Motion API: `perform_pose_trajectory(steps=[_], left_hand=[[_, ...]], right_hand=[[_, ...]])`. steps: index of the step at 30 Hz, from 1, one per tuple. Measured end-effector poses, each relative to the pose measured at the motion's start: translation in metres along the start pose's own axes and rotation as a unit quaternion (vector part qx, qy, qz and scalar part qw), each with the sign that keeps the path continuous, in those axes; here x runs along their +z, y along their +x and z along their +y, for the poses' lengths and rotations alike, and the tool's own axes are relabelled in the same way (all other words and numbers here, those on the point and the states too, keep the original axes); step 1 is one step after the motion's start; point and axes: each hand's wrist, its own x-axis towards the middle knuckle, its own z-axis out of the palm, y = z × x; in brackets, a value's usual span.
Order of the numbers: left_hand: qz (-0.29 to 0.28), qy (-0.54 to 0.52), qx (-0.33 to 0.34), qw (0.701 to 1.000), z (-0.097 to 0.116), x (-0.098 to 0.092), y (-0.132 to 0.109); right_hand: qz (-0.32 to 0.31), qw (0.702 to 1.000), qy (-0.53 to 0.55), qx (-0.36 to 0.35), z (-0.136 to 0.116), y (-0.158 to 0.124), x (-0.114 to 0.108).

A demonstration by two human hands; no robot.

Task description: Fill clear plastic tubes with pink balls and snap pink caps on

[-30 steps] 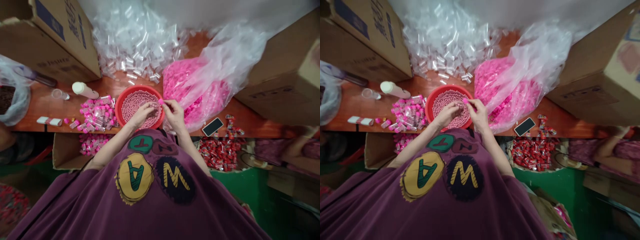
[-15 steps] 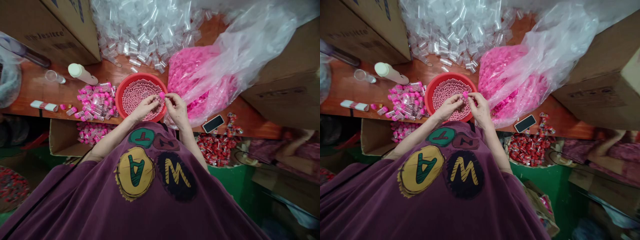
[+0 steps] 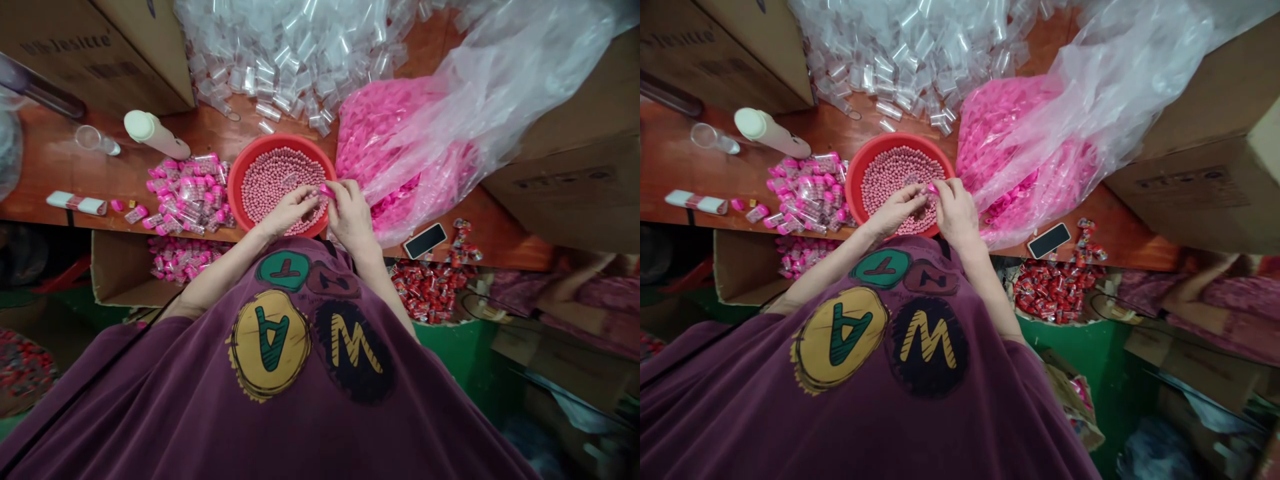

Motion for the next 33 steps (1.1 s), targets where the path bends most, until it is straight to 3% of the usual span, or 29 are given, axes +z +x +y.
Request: perform_pose_trajectory(steps=[6, 15, 19, 27, 33], left_hand=[[0.001, -0.020, 0.000, 1.000, -0.004, -0.002, 0.002], [-0.021, -0.035, 0.018, 0.999, -0.007, -0.001, 0.001], [-0.011, -0.048, 0.004, 0.999, -0.008, 0.001, 0.001], [0.021, -0.130, -0.023, 0.991, -0.010, 0.009, -0.003], [0.005, -0.092, -0.016, 0.996, -0.010, 0.006, -0.002]], right_hand=[[-0.018, 0.996, 0.082, -0.028, -0.001, -0.004, -0.001], [0.094, 0.966, 0.234, 0.061, 0.012, -0.005, 0.018], [0.097, 0.968, 0.222, 0.068, 0.006, -0.007, 0.019], [0.097, 0.985, 0.145, 0.016, -0.004, -0.009, 0.010], [0.088, 0.987, 0.129, 0.046, -0.005, -0.013, 0.011]])
